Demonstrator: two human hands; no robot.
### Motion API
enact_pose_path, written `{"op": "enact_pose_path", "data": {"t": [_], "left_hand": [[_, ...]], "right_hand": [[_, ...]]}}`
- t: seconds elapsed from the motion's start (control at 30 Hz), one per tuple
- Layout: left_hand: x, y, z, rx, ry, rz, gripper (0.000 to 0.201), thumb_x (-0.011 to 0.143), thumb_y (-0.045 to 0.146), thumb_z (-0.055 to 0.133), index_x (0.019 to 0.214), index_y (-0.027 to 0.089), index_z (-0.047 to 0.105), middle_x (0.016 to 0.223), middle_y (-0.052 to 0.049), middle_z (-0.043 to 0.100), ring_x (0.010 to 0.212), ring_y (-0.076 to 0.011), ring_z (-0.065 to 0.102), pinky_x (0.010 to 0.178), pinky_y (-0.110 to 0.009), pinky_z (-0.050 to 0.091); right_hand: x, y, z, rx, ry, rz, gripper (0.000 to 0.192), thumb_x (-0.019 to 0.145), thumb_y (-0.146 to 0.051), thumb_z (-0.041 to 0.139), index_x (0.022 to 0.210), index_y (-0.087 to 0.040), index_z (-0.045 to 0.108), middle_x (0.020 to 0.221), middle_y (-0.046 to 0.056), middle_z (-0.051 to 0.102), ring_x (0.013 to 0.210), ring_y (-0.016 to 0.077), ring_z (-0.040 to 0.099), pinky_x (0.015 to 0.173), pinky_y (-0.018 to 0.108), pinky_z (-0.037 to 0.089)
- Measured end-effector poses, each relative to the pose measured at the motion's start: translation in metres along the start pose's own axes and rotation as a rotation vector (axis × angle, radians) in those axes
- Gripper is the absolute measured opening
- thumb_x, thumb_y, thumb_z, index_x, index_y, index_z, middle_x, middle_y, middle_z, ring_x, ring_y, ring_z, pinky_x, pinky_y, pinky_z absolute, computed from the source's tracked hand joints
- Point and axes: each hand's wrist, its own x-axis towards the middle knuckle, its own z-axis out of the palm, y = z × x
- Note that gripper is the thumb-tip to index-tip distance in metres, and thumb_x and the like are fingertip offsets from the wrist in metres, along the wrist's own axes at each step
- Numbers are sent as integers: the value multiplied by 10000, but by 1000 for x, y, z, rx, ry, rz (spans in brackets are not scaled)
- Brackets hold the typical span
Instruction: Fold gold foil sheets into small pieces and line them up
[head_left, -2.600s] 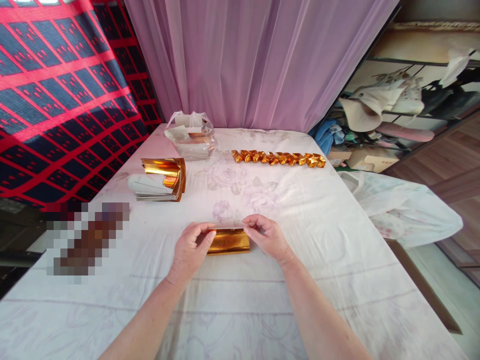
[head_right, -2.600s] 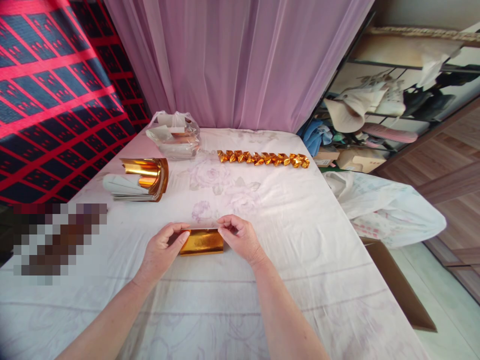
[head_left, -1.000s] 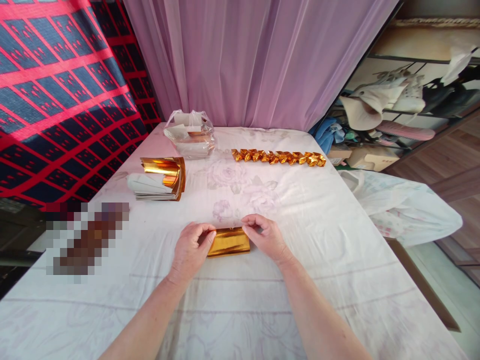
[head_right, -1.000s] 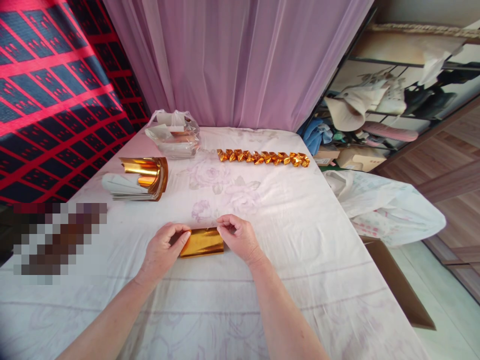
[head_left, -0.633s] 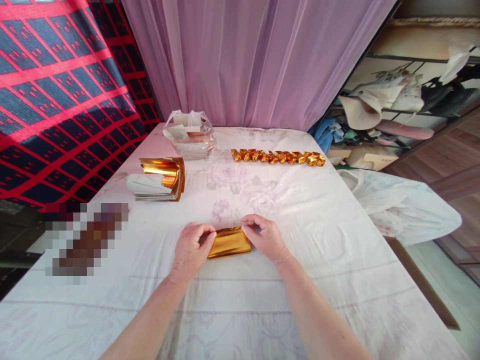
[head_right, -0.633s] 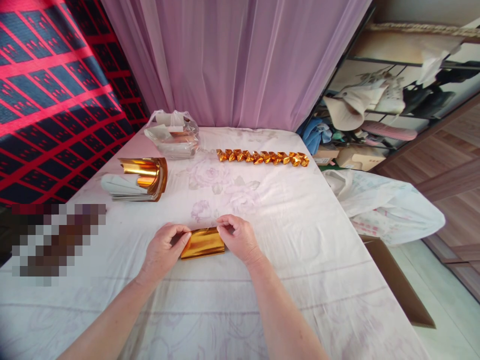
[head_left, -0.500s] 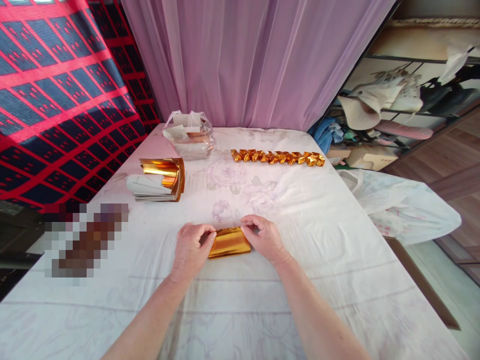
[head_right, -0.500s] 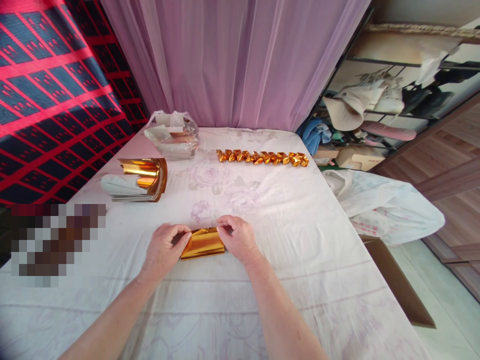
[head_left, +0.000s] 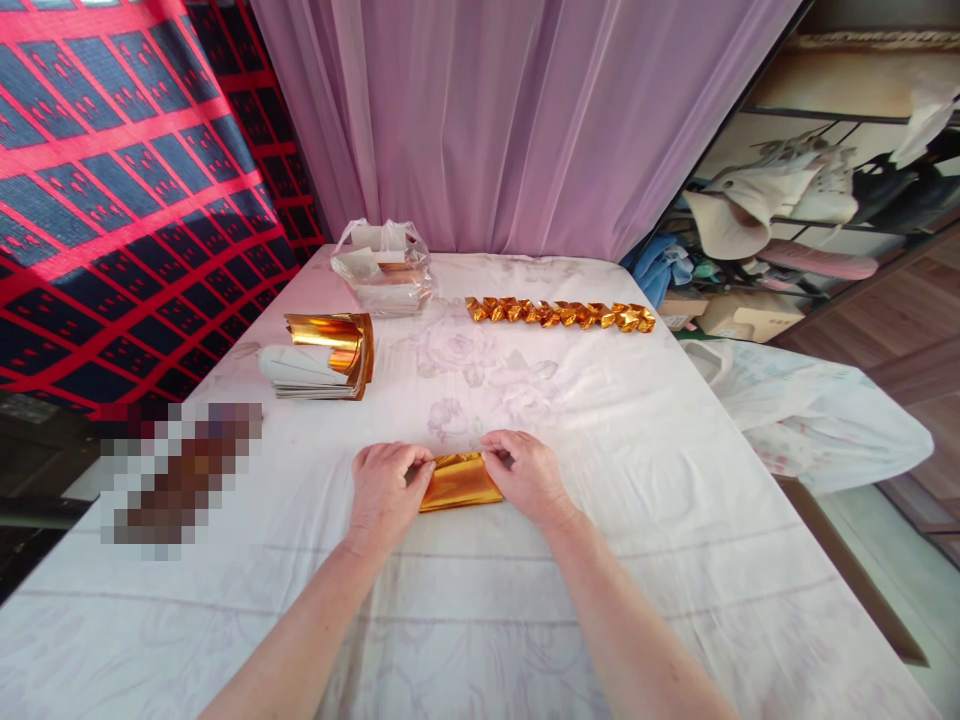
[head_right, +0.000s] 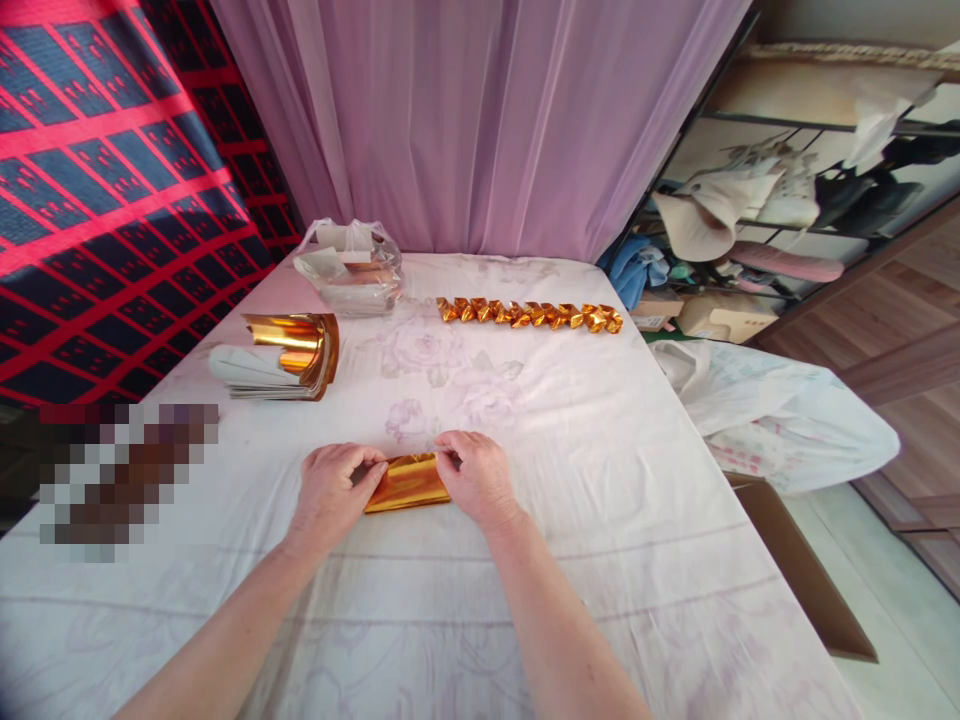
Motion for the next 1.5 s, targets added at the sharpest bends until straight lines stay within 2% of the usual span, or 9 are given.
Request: {"op": "enact_pose_path", "data": {"t": [0.33,1.1,1.37,1.5], "left_hand": [[1,1,0,-28,-3,-39,145,782,177,678,884,279,700,788,17,724,832,-238,646,868,-422,407],[1,0,1,-16,-9,-33,147,789,185,671,891,287,695,833,10,733,859,-244,643,875,-429,402],[1,-3,3,7,0,-44,164,783,201,677,918,290,703,946,-10,736,954,-267,631,896,-429,400],[1,-2,2,17,-18,-34,116,800,207,677,858,300,714,917,-2,717,929,-259,620,889,-431,392]], "right_hand": [[0,0,2,-20,2,6,176,778,-155,585,873,-246,701,783,18,729,758,188,671,747,296,505],[2,0,2,-47,-35,5,153,779,-147,582,847,-253,668,789,18,711,777,190,649,746,293,482],[1,1,2,-44,-32,2,158,775,-142,589,842,-262,668,789,13,710,785,189,647,746,291,479],[2,0,1,-46,-36,0,147,781,-133,592,823,-257,658,775,9,699,775,186,640,740,289,467]]}}
